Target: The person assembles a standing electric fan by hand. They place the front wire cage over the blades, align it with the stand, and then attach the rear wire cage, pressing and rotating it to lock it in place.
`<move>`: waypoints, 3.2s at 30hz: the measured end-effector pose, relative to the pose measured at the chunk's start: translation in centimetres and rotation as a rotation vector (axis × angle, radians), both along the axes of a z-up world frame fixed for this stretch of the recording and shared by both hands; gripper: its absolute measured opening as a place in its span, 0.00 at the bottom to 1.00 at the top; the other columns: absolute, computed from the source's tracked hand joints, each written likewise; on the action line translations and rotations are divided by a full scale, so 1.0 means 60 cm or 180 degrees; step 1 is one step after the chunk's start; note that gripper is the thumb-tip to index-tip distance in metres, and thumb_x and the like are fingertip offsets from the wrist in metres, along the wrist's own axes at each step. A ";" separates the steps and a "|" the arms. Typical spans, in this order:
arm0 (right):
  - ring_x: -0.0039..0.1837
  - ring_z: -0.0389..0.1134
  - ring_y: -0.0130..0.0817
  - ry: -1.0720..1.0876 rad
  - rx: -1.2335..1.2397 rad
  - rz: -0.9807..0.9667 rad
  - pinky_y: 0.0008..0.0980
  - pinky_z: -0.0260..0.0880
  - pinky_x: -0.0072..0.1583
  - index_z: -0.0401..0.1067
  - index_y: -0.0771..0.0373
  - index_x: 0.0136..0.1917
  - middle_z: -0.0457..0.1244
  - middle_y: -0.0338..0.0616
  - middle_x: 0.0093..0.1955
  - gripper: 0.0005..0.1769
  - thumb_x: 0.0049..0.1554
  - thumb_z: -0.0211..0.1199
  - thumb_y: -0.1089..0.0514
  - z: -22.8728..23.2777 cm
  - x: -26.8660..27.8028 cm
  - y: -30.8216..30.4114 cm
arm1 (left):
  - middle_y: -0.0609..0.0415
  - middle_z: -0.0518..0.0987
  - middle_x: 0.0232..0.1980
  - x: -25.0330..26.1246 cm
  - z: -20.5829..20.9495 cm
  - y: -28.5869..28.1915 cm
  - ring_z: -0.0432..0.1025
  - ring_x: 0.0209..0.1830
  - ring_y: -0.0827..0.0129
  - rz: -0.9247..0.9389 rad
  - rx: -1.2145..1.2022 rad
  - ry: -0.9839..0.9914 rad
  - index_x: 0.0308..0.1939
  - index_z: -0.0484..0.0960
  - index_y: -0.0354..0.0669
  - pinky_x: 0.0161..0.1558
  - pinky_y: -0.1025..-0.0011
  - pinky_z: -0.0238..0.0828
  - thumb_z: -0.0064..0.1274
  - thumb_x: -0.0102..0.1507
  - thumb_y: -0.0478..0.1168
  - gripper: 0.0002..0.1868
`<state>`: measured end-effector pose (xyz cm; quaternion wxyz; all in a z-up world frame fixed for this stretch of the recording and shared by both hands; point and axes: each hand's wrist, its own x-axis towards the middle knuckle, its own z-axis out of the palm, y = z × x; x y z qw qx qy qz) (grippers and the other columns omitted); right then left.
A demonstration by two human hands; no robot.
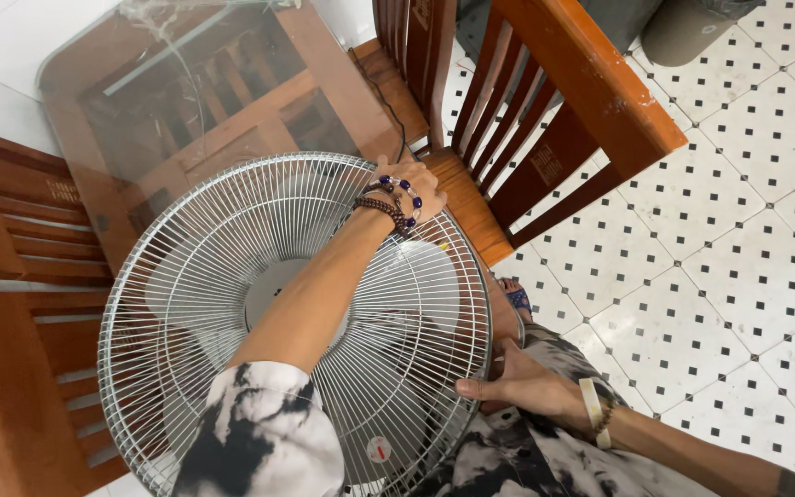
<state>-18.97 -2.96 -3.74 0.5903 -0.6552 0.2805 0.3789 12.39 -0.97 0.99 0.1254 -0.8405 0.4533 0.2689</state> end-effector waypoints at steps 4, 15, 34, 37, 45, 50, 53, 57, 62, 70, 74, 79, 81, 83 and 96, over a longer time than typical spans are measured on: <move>0.65 0.71 0.57 0.0119 -0.0026 0.0007 0.45 0.75 0.62 0.34 0.74 0.78 0.59 0.73 0.66 0.79 0.38 0.69 0.21 -0.005 -0.005 0.004 | 0.47 0.78 0.62 -0.001 0.015 0.009 0.70 0.65 0.63 0.0076 -0.0060 -0.0047 0.55 0.83 0.44 0.70 0.47 0.55 0.36 0.70 0.56 0.26; 0.83 0.48 0.52 -0.0339 -0.0701 0.0384 0.53 0.53 0.77 0.15 0.70 0.79 0.40 0.71 0.80 0.81 0.45 0.54 0.14 0.035 0.135 -0.136 | 0.46 0.78 0.60 0.015 -0.022 0.005 0.70 0.64 0.59 0.0263 -0.0444 -0.0047 0.56 0.81 0.44 0.70 0.45 0.54 0.32 0.70 0.51 0.25; 0.69 0.68 0.49 -0.1081 0.0046 0.0314 0.44 0.60 0.72 0.63 0.76 0.68 0.68 0.63 0.62 0.59 0.37 0.75 0.33 -0.021 0.372 -0.170 | 0.43 0.76 0.64 0.136 -0.004 0.059 0.70 0.66 0.51 0.1184 -0.0256 -0.0182 0.61 0.79 0.43 0.69 0.49 0.60 0.22 0.73 0.53 0.31; 0.70 0.67 0.49 -0.1238 0.0150 0.0387 0.43 0.60 0.72 0.64 0.77 0.69 0.68 0.64 0.64 0.61 0.37 0.73 0.30 -0.030 0.366 -0.174 | 0.43 0.77 0.64 0.129 -0.003 0.058 0.69 0.67 0.52 0.1230 -0.0400 -0.0189 0.61 0.79 0.41 0.72 0.49 0.55 0.22 0.73 0.52 0.31; 0.77 0.55 0.45 -0.1498 0.0130 0.0439 0.44 0.58 0.72 0.46 0.68 0.78 0.53 0.57 0.75 0.58 0.53 0.54 0.24 0.019 0.405 -0.170 | 0.43 0.77 0.64 0.134 -0.002 0.062 0.71 0.65 0.52 0.1428 -0.0650 -0.0145 0.61 0.79 0.44 0.69 0.52 0.62 0.24 0.73 0.56 0.32; 0.74 0.61 0.43 -0.1840 -0.0462 0.0587 0.42 0.59 0.73 0.56 0.68 0.75 0.59 0.55 0.72 0.47 0.58 0.51 0.30 0.054 0.477 -0.122 | 0.49 0.74 0.65 0.173 -0.014 0.132 0.65 0.67 0.50 0.1231 -0.1033 -0.0405 0.61 0.76 0.56 0.65 0.41 0.58 0.26 0.70 0.55 0.26; 0.74 0.61 0.42 -0.1927 -0.0611 0.0831 0.41 0.58 0.73 0.59 0.66 0.75 0.60 0.53 0.72 0.45 0.59 0.50 0.30 0.068 0.521 -0.097 | 0.50 0.72 0.68 0.186 0.005 0.257 0.65 0.68 0.48 0.1434 -0.1090 -0.0909 0.63 0.75 0.59 0.67 0.39 0.58 0.28 0.70 0.55 0.24; 0.75 0.59 0.44 -0.1709 -0.0983 0.1228 0.45 0.53 0.74 0.57 0.63 0.76 0.59 0.53 0.73 0.45 0.60 0.43 0.28 0.086 0.573 -0.053 | 0.43 0.67 0.70 0.161 0.066 0.408 0.60 0.71 0.46 0.2824 -0.0719 -0.1219 0.67 0.71 0.55 0.66 0.37 0.52 0.27 0.69 0.62 0.30; 0.73 0.59 0.52 -0.1671 -0.1492 0.1201 0.48 0.53 0.74 0.63 0.70 0.71 0.60 0.60 0.70 0.43 0.63 0.38 0.31 0.088 0.631 0.012 | 0.39 0.68 0.71 0.137 0.101 0.547 0.62 0.71 0.41 0.4270 -0.0508 -0.0708 0.68 0.72 0.45 0.69 0.45 0.57 0.20 0.70 0.63 0.37; 0.65 0.67 0.56 -0.1771 -0.1974 0.0900 0.49 0.62 0.68 0.71 0.76 0.61 0.65 0.68 0.60 0.40 0.65 0.43 0.34 0.051 0.657 0.024 | 0.28 0.80 0.53 0.146 0.027 0.597 0.74 0.57 0.38 0.4236 -0.0987 -0.1370 0.51 0.83 0.29 0.62 0.52 0.69 0.25 0.75 0.58 0.37; 0.65 0.66 0.58 -0.1936 -0.2121 0.0904 0.49 0.61 0.68 0.72 0.75 0.60 0.65 0.69 0.60 0.39 0.65 0.43 0.35 0.043 0.660 0.020 | 0.31 0.80 0.50 0.159 0.014 0.598 0.74 0.53 0.38 0.4279 -0.1118 -0.1548 0.48 0.84 0.32 0.59 0.51 0.69 0.25 0.73 0.57 0.35; 0.64 0.68 0.56 -0.2001 -0.2030 0.0884 0.47 0.62 0.69 0.74 0.73 0.60 0.67 0.66 0.60 0.36 0.64 0.44 0.37 0.040 0.659 0.016 | 0.38 0.82 0.49 0.126 0.064 0.563 0.76 0.53 0.42 0.4024 -0.1211 -0.1798 0.52 0.82 0.40 0.61 0.42 0.65 0.26 0.73 0.56 0.31; 0.65 0.65 0.57 -0.2305 -0.1982 0.1115 0.49 0.60 0.68 0.70 0.71 0.64 0.64 0.66 0.62 0.36 0.65 0.43 0.37 0.039 0.662 0.005 | 0.41 0.77 0.57 0.092 0.082 0.539 0.72 0.58 0.47 0.3936 -0.1258 -0.1722 0.54 0.78 0.41 0.60 0.37 0.61 0.30 0.71 0.57 0.27; 0.66 0.63 0.58 -0.2664 -0.1913 0.1332 0.50 0.59 0.68 0.67 0.70 0.66 0.63 0.66 0.63 0.35 0.65 0.44 0.37 0.038 0.657 0.006 | 0.45 0.73 0.64 0.041 0.094 0.540 0.68 0.63 0.49 0.3988 -0.1333 -0.1683 0.58 0.75 0.45 0.62 0.35 0.58 0.34 0.70 0.57 0.25; 0.72 0.59 0.50 -0.5702 -0.0409 0.3576 0.55 0.51 0.73 0.68 0.64 0.69 0.61 0.53 0.69 0.29 0.62 0.59 0.44 0.201 0.475 0.255 | 0.41 0.57 0.76 -0.361 0.101 0.452 0.54 0.72 0.36 0.6133 -0.2110 -0.2435 0.74 0.58 0.52 0.60 0.36 0.59 0.39 0.67 0.62 0.36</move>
